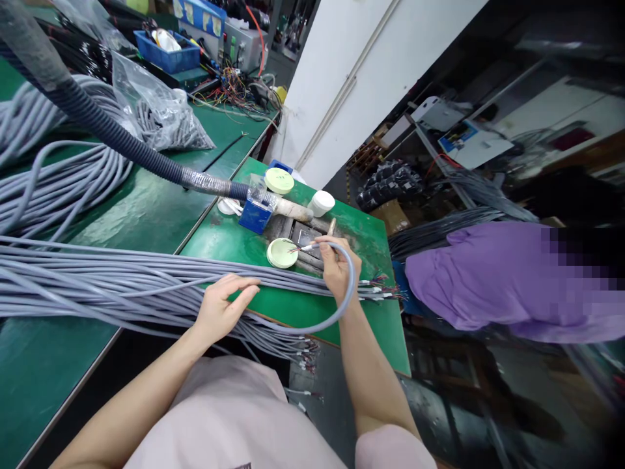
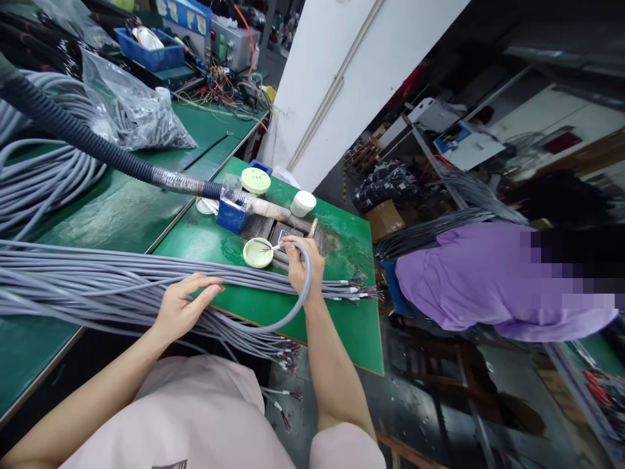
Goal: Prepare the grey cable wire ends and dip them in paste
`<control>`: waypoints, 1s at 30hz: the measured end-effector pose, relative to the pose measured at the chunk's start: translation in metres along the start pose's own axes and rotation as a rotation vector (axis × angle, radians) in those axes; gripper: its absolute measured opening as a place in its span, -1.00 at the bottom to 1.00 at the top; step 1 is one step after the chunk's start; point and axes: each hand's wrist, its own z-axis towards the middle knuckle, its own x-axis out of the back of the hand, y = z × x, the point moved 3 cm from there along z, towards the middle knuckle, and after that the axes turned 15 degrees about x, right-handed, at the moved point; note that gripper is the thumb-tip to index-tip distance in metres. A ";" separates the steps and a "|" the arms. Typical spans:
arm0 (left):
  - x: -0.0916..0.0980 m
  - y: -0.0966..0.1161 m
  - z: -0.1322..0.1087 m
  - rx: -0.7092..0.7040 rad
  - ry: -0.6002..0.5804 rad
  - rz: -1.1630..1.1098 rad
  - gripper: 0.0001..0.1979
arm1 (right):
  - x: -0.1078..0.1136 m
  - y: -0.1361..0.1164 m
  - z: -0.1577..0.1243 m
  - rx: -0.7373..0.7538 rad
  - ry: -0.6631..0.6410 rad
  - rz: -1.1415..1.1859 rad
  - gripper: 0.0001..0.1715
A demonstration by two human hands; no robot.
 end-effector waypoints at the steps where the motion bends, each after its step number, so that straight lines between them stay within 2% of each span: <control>1: 0.002 -0.002 0.002 0.010 0.015 0.001 -0.85 | -0.002 -0.001 0.002 -0.016 0.008 0.026 -0.78; 4: 0.002 -0.006 0.007 0.030 0.027 -0.041 -0.85 | -0.004 -0.009 0.003 -0.091 0.038 0.107 -0.77; 8: -0.004 -0.003 0.013 -0.030 0.018 -0.083 -0.86 | -0.003 -0.024 -0.008 -0.161 0.115 0.274 -0.78; 10: -0.007 -0.003 0.014 -0.018 0.005 -0.139 -0.86 | -0.002 -0.033 -0.014 -0.099 0.162 0.370 -0.79; 13: -0.007 -0.007 0.013 0.084 -0.040 -0.283 -0.86 | 0.001 -0.046 -0.024 0.073 0.188 0.451 -0.80; 16: -0.001 -0.008 0.010 0.157 -0.078 -0.387 -0.86 | 0.006 -0.057 -0.036 0.175 0.152 0.449 -0.81; 23: 0.020 0.010 0.007 -0.008 -0.223 -0.246 -0.85 | 0.015 -0.068 -0.061 0.292 0.048 0.403 -0.83; 30: 0.024 0.014 0.010 -0.016 -0.430 -0.164 -0.80 | 0.019 -0.076 -0.063 0.315 -0.050 0.454 -0.79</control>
